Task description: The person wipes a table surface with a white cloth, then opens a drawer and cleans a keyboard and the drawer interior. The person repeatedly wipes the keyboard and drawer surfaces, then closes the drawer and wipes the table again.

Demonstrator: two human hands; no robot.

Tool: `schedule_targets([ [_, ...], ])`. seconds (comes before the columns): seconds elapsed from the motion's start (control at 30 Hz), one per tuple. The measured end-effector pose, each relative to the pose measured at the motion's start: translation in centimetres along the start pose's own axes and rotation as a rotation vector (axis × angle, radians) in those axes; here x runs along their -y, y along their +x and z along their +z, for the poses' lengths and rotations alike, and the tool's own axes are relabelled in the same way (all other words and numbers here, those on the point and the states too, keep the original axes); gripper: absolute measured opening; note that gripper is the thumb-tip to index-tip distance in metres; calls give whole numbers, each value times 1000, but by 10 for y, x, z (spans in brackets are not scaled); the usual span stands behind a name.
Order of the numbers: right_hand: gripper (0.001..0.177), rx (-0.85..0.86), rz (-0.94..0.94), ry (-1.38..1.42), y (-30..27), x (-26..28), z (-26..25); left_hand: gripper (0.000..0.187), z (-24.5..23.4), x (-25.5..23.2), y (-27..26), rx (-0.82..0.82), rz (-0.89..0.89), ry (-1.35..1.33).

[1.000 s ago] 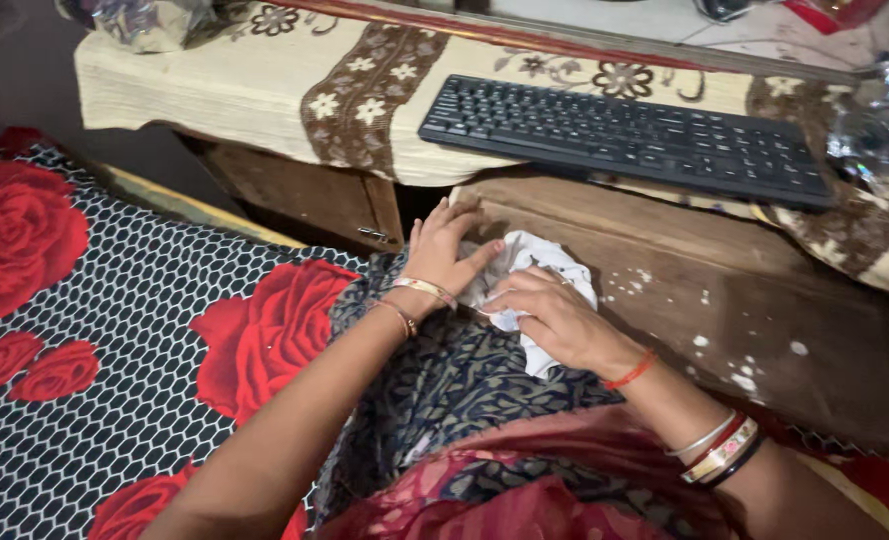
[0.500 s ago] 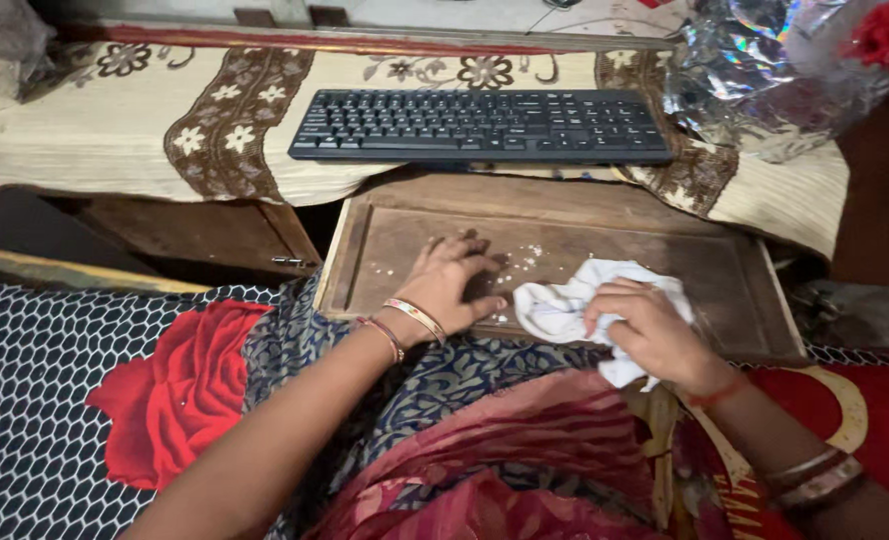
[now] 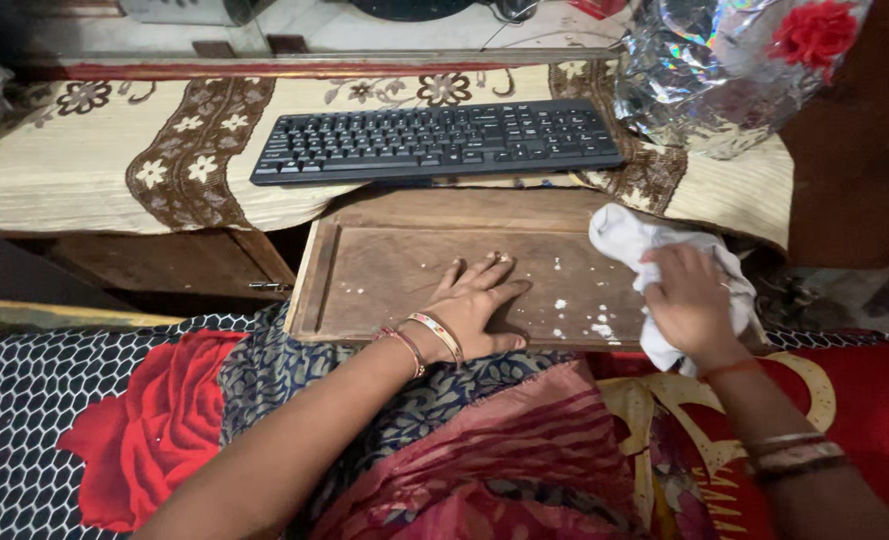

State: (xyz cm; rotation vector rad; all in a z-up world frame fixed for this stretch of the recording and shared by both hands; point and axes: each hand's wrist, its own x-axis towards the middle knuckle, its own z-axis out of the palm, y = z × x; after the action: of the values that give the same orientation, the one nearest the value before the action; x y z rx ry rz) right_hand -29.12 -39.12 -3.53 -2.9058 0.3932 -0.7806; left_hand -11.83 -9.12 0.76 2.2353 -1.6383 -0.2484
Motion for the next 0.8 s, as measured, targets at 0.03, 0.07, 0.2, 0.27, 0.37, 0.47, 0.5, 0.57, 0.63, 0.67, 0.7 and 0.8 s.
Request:
schedule_targets([
  [0.03, 38, -5, -15, -32, 6, 0, 4, 84, 1, -1, 1, 3, -1, -2],
  [0.07, 39, -8, -31, -61, 11, 1, 9, 84, 3, -1, 2, 2, 2, -2],
  [0.2, 41, 20, 38, 23, 28, 17, 21, 89, 4, -3, 5, -23, -4, -19],
  [0.27, 42, 30, 30, 52, 34, 27, 22, 94, 2, -4, 7, -50, -17, -46],
  [0.37, 46, 94, 0, 111, 40, 53, 25, 102, -3, 0, 4, -98, -50, -96],
  [0.47, 48, 109, -129, 204, 51, 84, 36, 109, -8, 4, 0, -150, -106, -109],
  [0.5, 49, 100, -198, 225, 57, 96, 42, 110, -10, 7, -2, -174, -116, -98],
  [0.57, 51, 80, -338, 265, 67, 123, 57, 113, -14, 17, -8, -215, -139, -58],
  [0.63, 43, 193, -377, 358, 81, 148, 71, 116, -20, 24, -12, -239, -167, -6],
  [0.67, 39, 251, -393, 400, 88, 160, 77, 117, -22, 28, -15, -231, -210, 8],
  [0.7, 36, 261, -412, 469, 93, 170, 83, 119, -25, 33, -18, -222, -253, 22],
  [0.8, 36, 230, -468, 698, 111, 201, 89, 122, -37, 42, -33, -288, -337, 15],
])
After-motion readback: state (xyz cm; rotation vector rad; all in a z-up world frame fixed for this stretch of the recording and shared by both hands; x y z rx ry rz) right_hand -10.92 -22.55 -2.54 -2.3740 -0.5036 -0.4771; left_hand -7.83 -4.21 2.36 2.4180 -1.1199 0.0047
